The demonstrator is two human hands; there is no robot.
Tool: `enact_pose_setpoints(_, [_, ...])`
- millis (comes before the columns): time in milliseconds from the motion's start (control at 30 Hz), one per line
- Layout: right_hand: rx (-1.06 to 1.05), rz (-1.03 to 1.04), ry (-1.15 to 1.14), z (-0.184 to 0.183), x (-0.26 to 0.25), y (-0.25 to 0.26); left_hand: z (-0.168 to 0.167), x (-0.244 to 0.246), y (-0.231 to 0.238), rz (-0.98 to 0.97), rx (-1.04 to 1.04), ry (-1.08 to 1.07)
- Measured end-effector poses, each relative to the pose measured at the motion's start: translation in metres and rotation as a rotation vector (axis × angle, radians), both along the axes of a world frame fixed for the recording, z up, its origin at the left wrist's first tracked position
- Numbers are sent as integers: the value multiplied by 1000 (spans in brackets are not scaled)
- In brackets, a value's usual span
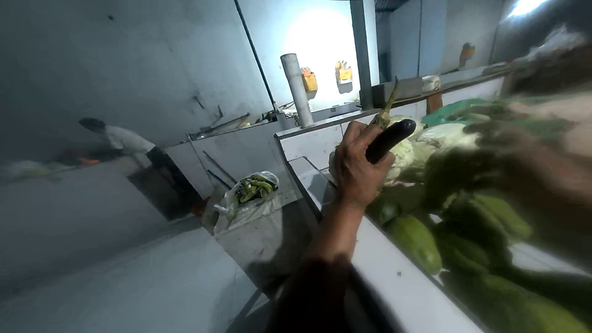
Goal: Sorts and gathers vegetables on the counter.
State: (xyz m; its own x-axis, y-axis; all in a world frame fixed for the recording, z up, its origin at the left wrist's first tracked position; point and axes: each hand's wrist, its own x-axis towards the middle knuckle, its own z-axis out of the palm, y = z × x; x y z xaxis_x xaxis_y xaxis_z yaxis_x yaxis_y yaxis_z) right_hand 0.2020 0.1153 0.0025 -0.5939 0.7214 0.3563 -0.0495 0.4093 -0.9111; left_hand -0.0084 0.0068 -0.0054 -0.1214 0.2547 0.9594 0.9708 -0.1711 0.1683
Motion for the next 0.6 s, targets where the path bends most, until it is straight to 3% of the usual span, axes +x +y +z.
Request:
enact_pose_setpoints(67, [288,-23,-252,-5,10,-22,0,0,0,5,-23,-5])
enact_pose_setpoints(167, [751,155,-531,-27,24,-32,0,0,-1,0,-47,-4])
enact_pose_setpoints(267, [1103,232,-576,-58,23,-32,0,-2,1,-16,-47,6])
enact_pose_setpoints(367, [1117,213,-585,-57,21,-30,0,-3,1,-39,-45,6])
enact_pose_setpoints(467, [849,276,-603,-48,29,-35,1,-4,2,-46,-43,12])
enact_pose_setpoints(600, [746,214,-475,-33,35,-39,2,-5,3,-70,-35,7])
